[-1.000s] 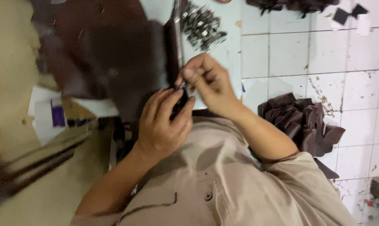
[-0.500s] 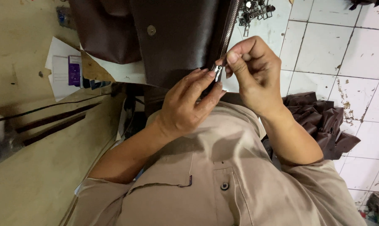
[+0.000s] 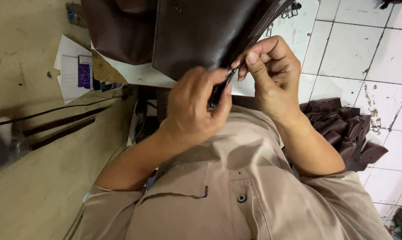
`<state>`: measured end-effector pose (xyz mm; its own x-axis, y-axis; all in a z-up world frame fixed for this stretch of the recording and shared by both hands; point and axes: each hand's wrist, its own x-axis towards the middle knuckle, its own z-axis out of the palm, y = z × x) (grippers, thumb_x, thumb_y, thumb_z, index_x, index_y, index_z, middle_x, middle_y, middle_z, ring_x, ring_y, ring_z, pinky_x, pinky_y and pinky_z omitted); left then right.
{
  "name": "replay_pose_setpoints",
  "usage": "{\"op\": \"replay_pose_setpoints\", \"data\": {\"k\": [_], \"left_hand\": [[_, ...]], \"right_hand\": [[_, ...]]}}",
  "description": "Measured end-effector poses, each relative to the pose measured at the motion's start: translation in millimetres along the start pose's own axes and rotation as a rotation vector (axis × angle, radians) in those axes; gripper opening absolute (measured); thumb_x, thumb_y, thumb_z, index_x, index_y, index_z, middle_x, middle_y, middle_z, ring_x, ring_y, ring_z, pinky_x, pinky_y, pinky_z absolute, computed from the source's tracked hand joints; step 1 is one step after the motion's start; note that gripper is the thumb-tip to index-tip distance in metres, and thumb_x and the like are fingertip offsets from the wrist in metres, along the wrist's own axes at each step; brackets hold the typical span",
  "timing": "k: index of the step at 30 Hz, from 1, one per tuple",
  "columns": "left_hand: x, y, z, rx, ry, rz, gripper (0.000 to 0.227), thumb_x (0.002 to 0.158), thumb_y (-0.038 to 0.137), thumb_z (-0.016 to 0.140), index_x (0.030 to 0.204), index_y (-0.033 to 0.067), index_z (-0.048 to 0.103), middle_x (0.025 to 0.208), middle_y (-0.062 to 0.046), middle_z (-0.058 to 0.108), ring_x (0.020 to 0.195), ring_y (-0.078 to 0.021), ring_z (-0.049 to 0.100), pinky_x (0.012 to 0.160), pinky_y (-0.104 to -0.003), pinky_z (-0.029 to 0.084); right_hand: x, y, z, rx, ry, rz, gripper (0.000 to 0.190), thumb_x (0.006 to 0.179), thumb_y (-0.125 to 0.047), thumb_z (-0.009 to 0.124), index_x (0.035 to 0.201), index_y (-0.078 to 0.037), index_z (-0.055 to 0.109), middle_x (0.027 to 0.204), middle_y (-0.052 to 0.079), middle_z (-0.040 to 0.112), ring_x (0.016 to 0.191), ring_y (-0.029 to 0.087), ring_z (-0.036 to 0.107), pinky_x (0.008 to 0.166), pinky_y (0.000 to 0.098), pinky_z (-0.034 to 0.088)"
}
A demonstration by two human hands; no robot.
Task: Attaching metal zipper sliders to the zipper tape of leather bags
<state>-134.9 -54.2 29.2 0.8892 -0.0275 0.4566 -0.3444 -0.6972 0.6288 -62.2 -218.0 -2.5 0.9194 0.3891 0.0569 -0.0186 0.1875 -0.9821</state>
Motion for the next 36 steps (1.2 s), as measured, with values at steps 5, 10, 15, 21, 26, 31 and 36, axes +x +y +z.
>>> {"op": "replay_pose_setpoints", "data": {"k": [5, 10, 15, 21, 26, 31, 36], "left_hand": [[51.9, -34.0, 6.9, -0.027, -0.185, -0.053, 0.017, 0.110, 0.020, 0.049, 0.102, 0.0054, 0.053, 0.087, -0.015, 0.063, 0.074, -0.0405, 0.063, 0.064, -0.052, 0.044], [86.2, -59.8, 45.2, 0.143, -0.322, 0.004, 0.044, 0.091, 0.042, 0.083, 0.066, 0.0142, 0.060, 0.059, -0.004, 0.062, 0.052, -0.0329, 0.060, 0.044, -0.049, 0.041], [83.4, -65.3, 65.8, 0.114, -0.282, 0.066, 0.033, 0.091, 0.031, 0.077, 0.072, 0.0138, 0.056, 0.065, -0.006, 0.064, 0.060, -0.0385, 0.061, 0.050, -0.055, 0.040], [77.0, -61.7, 49.4, 0.028, -0.234, 0.029, 0.032, 0.099, 0.028, 0.067, 0.075, 0.0108, 0.054, 0.065, -0.005, 0.063, 0.058, -0.0347, 0.060, 0.050, -0.051, 0.037], [53.1, -31.1, 5.5, -0.041, -0.200, 0.059, 0.025, 0.108, 0.021, 0.048, 0.089, 0.0062, 0.053, 0.080, -0.014, 0.061, 0.072, -0.0397, 0.060, 0.064, -0.051, 0.041], [-7.0, -18.4, -9.3, 0.069, -0.109, 0.198, 0.051, 0.094, 0.043, 0.088, 0.117, 0.0019, 0.069, 0.111, -0.013, 0.064, 0.097, -0.0316, 0.062, 0.085, -0.046, 0.053], [-23.3, -22.1, 3.2, 0.108, -0.034, 0.293, 0.022, 0.100, 0.010, 0.077, 0.116, 0.0009, 0.065, 0.105, -0.012, 0.065, 0.088, -0.0306, 0.063, 0.079, -0.043, 0.054]], "right_hand": [[-1.6, -5.5, -1.3, -0.056, -0.042, -0.008, 0.014, 0.110, -0.014, 0.058, 0.106, -0.004, 0.049, 0.098, 0.019, 0.068, 0.074, 0.016, 0.058, 0.077, 0.0254, 0.051], [-6.6, -7.1, -4.4, -0.194, 0.000, -0.040, 0.014, 0.111, -0.012, 0.060, 0.103, -0.005, 0.051, 0.083, 0.010, 0.060, 0.074, 0.016, 0.060, 0.077, 0.0258, 0.051], [-21.5, -8.7, -4.6, -0.281, -0.094, -0.138, 0.012, 0.112, -0.010, 0.051, 0.104, -0.001, 0.049, 0.089, 0.013, 0.061, 0.081, 0.019, 0.061, 0.076, 0.0276, 0.050], [-21.8, -5.2, 2.7, -0.222, -0.110, -0.125, 0.016, 0.112, -0.014, 0.052, 0.104, 0.000, 0.051, 0.092, 0.015, 0.067, 0.083, 0.020, 0.064, 0.078, 0.0279, 0.053], [-18.7, 3.1, 1.3, -0.050, -0.035, -0.072, 0.019, 0.110, -0.017, 0.057, 0.108, 0.001, 0.052, 0.092, 0.018, 0.066, 0.076, 0.018, 0.062, 0.074, 0.0253, 0.054], [-15.3, 1.7, 1.2, -0.002, -0.012, -0.059, 0.012, 0.110, -0.011, 0.056, 0.110, -0.003, 0.047, 0.090, 0.019, 0.065, 0.070, 0.018, 0.060, 0.073, 0.0264, 0.053], [-17.9, 10.0, 6.7, 0.035, 0.069, -0.051, 0.015, 0.109, -0.012, 0.059, 0.110, -0.004, 0.046, 0.087, 0.019, 0.064, 0.065, 0.019, 0.059, 0.068, 0.0261, 0.052]]}}
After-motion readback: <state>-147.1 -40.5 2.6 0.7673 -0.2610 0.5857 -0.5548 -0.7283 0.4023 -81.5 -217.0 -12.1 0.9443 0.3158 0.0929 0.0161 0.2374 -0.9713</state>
